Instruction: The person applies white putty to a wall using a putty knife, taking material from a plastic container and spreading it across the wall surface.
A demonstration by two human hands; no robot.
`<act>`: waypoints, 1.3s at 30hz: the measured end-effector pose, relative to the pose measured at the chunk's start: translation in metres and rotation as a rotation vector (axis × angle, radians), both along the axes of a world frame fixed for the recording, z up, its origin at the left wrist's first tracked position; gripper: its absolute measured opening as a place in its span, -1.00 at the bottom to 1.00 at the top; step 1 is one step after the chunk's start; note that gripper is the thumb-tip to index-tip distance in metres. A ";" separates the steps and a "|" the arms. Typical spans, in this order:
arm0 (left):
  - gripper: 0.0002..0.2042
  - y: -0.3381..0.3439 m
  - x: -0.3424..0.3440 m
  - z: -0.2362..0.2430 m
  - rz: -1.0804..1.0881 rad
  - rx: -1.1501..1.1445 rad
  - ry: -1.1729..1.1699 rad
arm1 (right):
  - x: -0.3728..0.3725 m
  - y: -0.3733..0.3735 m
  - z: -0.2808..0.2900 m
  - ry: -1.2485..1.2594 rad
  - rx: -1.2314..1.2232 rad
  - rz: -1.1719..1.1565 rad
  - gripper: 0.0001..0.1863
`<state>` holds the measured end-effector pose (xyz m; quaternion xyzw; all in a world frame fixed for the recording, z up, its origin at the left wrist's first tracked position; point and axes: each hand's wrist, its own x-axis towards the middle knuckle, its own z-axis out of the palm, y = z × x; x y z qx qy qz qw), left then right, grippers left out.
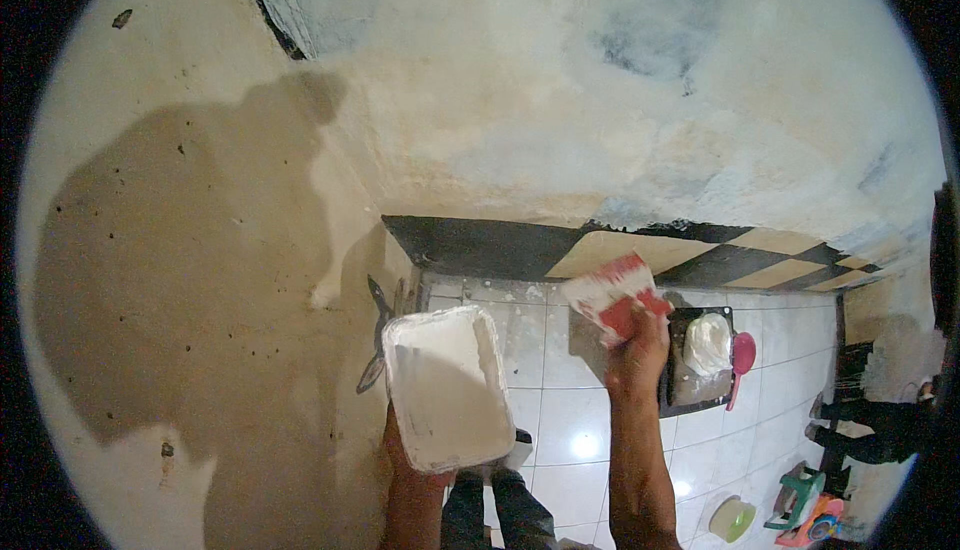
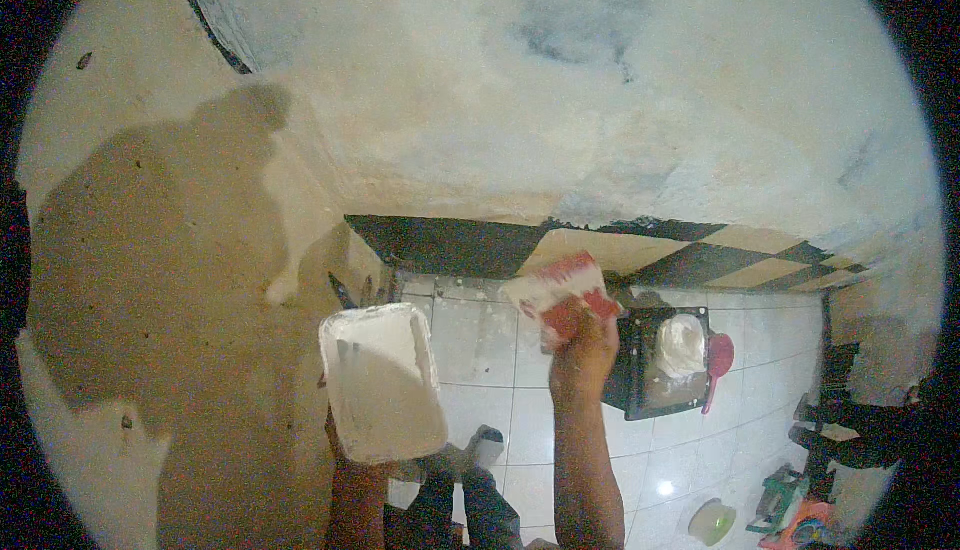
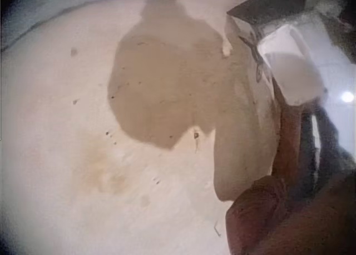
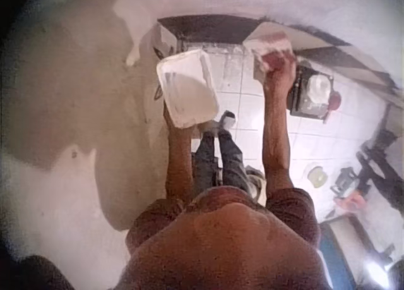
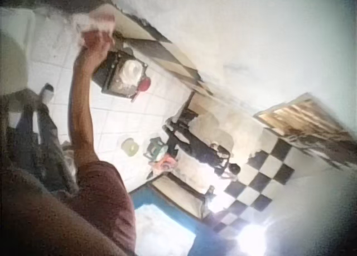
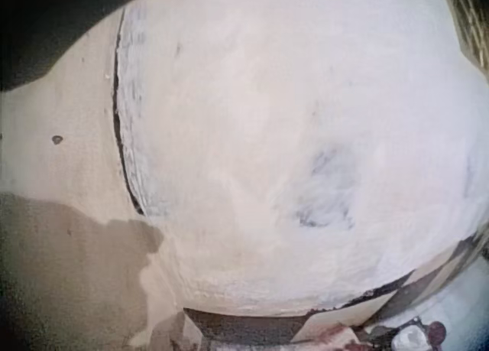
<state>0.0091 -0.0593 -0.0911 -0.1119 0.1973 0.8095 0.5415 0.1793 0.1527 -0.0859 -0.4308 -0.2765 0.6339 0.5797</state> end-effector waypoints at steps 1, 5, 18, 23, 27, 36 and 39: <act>-0.46 0.006 0.000 -0.001 -0.008 -0.002 0.008 | 0.011 -0.008 0.006 0.059 -0.019 -0.062 -0.72; -0.48 0.033 0.003 -0.008 -0.041 0.019 0.052 | 0.040 -0.026 0.020 0.251 -0.136 -0.057 -0.62; -0.49 0.112 0.033 -0.019 -0.224 0.230 0.237 | 0.012 -0.035 0.078 -0.617 0.143 0.390 -0.80; -0.50 0.119 0.038 -0.024 -0.215 0.311 0.069 | 0.008 -0.026 0.062 -0.823 0.235 0.464 -0.77; -0.50 0.117 0.038 -0.020 -0.251 0.251 0.281 | 0.004 -0.021 0.061 -1.026 0.315 0.478 -0.79; -0.51 0.112 0.039 -0.004 -0.271 0.158 0.457 | -0.012 -0.018 0.064 -0.937 0.264 0.598 -0.79; -0.51 0.112 0.039 -0.008 -0.348 0.140 0.113 | -0.017 -0.023 0.064 -0.940 0.260 0.635 -0.78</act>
